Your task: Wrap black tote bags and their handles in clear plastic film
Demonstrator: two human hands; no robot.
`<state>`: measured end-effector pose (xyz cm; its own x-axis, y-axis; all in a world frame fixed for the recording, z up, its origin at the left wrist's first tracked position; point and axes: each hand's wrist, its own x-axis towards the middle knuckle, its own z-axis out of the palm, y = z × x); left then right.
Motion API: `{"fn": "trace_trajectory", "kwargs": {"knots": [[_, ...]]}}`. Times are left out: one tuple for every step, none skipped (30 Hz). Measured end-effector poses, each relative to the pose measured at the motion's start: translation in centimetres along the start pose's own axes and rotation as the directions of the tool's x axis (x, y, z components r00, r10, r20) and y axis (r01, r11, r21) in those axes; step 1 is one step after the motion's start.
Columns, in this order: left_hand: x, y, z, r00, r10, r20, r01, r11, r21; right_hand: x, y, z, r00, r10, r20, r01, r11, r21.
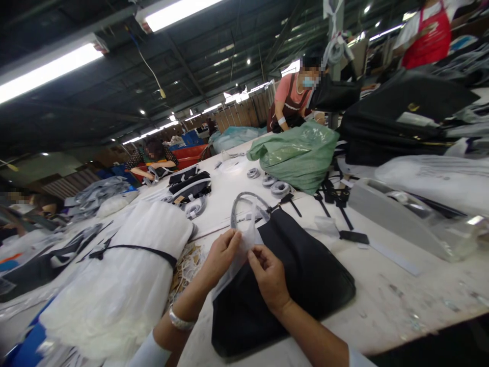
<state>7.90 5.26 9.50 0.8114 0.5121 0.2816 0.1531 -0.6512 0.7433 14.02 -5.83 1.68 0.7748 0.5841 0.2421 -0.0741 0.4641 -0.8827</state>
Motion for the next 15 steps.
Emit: {"fn": "trace_trajectory", "kwargs": {"knots": [[0.2, 0.2, 0.1, 1.000, 0.008, 0.011, -0.008, 1.000, -0.024, 0.1, -0.1, 0.0, 1.000, 0.004, 0.000, -0.004, 1.000, 0.025], [0.3, 0.4, 0.1, 1.000, 0.016, 0.016, -0.015, 0.999, -0.052, 0.2, -0.2, -0.1, 1.000, 0.009, 0.004, -0.009, 0.998, 0.057], [0.5, 0.6, 0.2, 1.000, 0.020, 0.010, -0.019, 0.997, -0.079, 0.4, -0.3, -0.1, 1.000, 0.015, 0.008, -0.016, 0.995, 0.094], [0.6, 0.7, 0.3, 1.000, 0.018, 0.002, -0.018, 0.995, -0.100, 0.5, -0.3, -0.2, 1.000, 0.023, 0.009, -0.024, 0.990, 0.137], [0.7, 0.9, 0.4, 1.000, 0.014, 0.002, -0.014, 0.993, -0.117, 0.7, -0.2, -0.3, 0.999, 0.036, 0.006, -0.036, 0.982, 0.185], [0.8, 1.0, 0.5, 1.000, 0.009, 0.009, -0.008, 0.992, -0.129, 1.0, -0.1, -0.4, 0.999, 0.052, -0.007, -0.049, 0.972, 0.232], [1.0, 1.1, 0.7, 1.000, 0.005, 0.019, -0.002, 0.991, -0.134, 1.2, 0.1, -0.5, 0.997, 0.071, -0.028, -0.061, 0.960, 0.272], [1.1, 1.3, 0.9, 1.000, 0.003, 0.030, 0.001, 0.991, -0.132, 1.4, 0.3, -0.6, 0.995, 0.090, -0.052, -0.070, 0.951, 0.301], [1.2, 1.4, 1.1, 0.999, 0.006, 0.038, -0.002, 0.993, -0.121, 1.5, 0.5, -0.7, 0.991, 0.107, -0.078, -0.077, 0.945, 0.319], [1.4, 1.4, 1.2, 0.999, 0.014, 0.037, -0.010, 0.995, -0.103, 1.7, 0.6, -0.7, 0.988, 0.119, -0.100, -0.080, 0.941, 0.328], [1.5, 1.5, 1.4, 0.999, 0.024, 0.029, -0.021, 0.996, -0.081, 1.8, 0.8, -0.8, 0.985, 0.126, -0.115, -0.082, 0.940, 0.330], [1.7, 1.5, 1.6, 0.999, 0.032, 0.014, -0.030, 0.997, -0.066, 1.8, 0.8, -0.9, 0.984, 0.125, -0.126, -0.078, 0.940, 0.331], [1.8, 1.4, 1.7, 0.999, 0.034, -0.006, -0.035, 0.997, -0.062, 1.9, 0.8, -0.9, 0.983, 0.123, -0.134, -0.071, 0.939, 0.336], [1.9, 1.3, 1.9, 0.999, 0.029, -0.030, -0.031, 0.997, -0.067, 1.9, 0.7, -0.9, 0.982, 0.121, -0.146, -0.064, 0.935, 0.348], [2.0, 1.2, 2.1, 0.999, 0.016, -0.047, -0.019, 0.997, -0.078, 2.0, 0.5, -1.0, 0.980, 0.125, -0.157, -0.059, 0.927, 0.370]]}}
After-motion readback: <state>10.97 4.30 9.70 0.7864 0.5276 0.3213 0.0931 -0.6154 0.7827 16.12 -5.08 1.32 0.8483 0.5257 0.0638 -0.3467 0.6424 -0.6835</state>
